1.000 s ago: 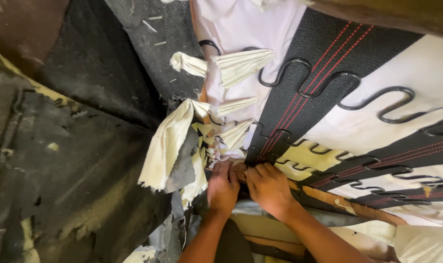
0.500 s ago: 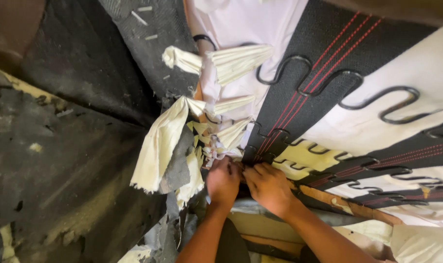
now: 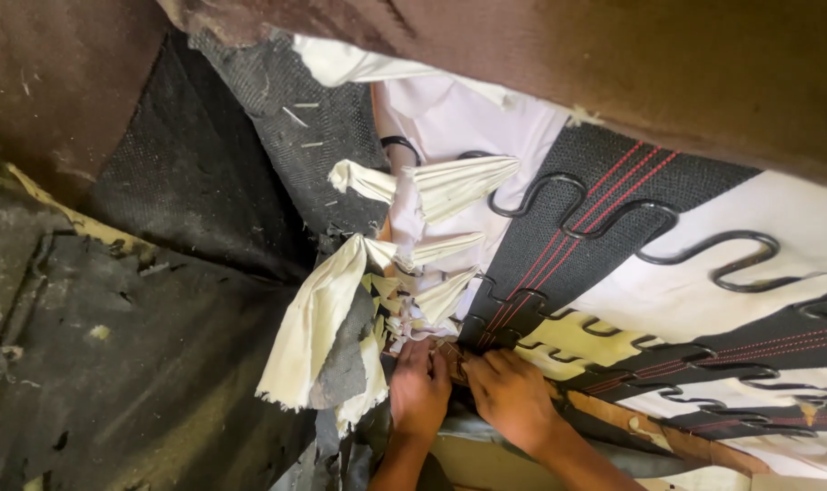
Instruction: Removing old fabric, padding, and staples from a sofa frame as part of a reupholstery task.
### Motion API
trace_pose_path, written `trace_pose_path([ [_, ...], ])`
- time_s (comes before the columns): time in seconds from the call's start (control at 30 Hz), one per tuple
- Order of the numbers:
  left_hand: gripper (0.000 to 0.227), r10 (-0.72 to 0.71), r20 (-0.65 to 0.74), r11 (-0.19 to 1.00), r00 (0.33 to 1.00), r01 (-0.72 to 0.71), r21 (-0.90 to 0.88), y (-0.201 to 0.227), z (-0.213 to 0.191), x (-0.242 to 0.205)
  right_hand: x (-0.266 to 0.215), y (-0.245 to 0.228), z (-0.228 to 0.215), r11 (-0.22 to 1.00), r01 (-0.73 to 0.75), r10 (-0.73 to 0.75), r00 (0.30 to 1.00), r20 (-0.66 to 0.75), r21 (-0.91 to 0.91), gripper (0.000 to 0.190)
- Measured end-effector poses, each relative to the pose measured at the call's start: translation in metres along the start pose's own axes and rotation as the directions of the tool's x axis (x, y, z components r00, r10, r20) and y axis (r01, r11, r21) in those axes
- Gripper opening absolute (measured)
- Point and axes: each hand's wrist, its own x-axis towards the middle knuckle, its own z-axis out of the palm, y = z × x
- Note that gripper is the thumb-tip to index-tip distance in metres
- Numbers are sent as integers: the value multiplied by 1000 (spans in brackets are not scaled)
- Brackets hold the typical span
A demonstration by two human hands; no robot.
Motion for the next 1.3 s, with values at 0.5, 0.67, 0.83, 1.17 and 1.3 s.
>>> trace_pose_path([
  [0.5, 10, -30, -18, 988, 999, 33, 150, 34, -10, 3, 3, -9, -3, 999, 9, -12, 998, -63, -45, 13],
  [0.67, 9, -4, -26, 978, 1000, 9, 209, 37, -5, 6, 6, -12, -8, 999, -6, 2, 995, -98, -45, 14],
  [0.83, 11, -63, -33, 988, 997, 67, 138, 30, -2, 7, 4, -7, -5, 1000, 16, -18, 998, -54, -27, 14],
  [1.17, 12, -49, -26, 991, 998, 52, 123, 15, 4, 7, 3, 0, 0, 999, 40, -39, 999, -29, 12, 10],
  [1.3, 12, -71, -5, 992, 997, 71, 106, 16, 1, 5, 1, 1, 6, 1000, 25, -26, 1000, 8, 18, 5],
])
